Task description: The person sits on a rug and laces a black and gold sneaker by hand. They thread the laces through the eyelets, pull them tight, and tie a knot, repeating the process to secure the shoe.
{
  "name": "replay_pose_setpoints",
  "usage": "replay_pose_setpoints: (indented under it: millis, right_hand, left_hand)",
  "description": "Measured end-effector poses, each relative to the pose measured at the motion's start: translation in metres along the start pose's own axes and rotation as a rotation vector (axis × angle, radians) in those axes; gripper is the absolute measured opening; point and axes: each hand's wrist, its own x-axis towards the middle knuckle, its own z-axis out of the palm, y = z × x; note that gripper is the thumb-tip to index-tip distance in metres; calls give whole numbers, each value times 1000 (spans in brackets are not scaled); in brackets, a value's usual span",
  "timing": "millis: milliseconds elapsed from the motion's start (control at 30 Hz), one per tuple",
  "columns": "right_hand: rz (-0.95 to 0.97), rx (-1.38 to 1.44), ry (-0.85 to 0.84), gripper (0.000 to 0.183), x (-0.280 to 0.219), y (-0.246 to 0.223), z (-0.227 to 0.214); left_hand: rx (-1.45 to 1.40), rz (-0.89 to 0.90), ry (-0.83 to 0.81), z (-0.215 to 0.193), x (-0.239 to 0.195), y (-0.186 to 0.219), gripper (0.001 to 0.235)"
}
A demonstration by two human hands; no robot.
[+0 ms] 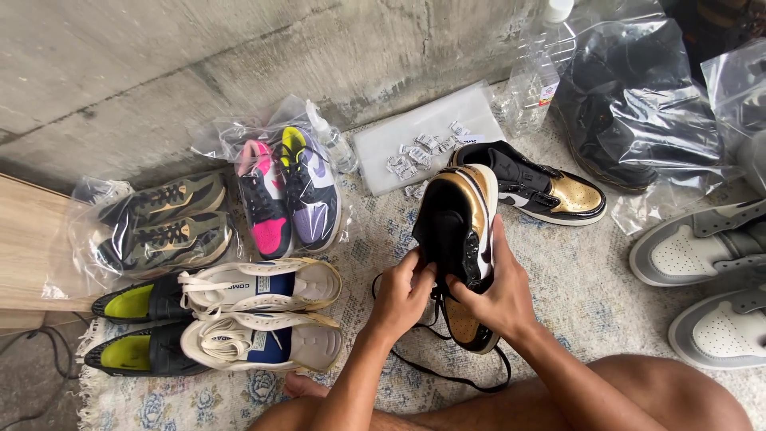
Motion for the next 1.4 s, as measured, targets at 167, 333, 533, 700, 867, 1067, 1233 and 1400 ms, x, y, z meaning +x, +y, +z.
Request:
replay_pose_setpoints:
  millis: [167,333,533,700,867,1067,1233,1400]
  right_hand:
    - [-2,-46,-6,111,7,15,1]
    - [16,-26,15,110,10,25,4]
    - [11,-66,-10,107,11,38,9]
    - [30,-128,1,104,15,39,6]
    - [-19,-198,6,105,17,33,-1]
    - [-124,-326,-70,111,16,38,-2]
    - [-95,-333,-161,106,15,32,2]
    - [-81,-360,-207,109,22,33,-1]
  left_hand:
    - [-143,-101,-27,-3,5,-10,37]
    - [-241,-175,-49,-5,7,-1,46]
    - [382,154,7,-2,9,24,79]
    - [888,244,-3,-3,10,12,44]
    - [906,350,-114,11,-3,25,24]
    - [770,429,-320,16,-14,35,24]
    - [727,387,-386,0,-11,27,22]
    - [852,310,-220,-20,4,27,29]
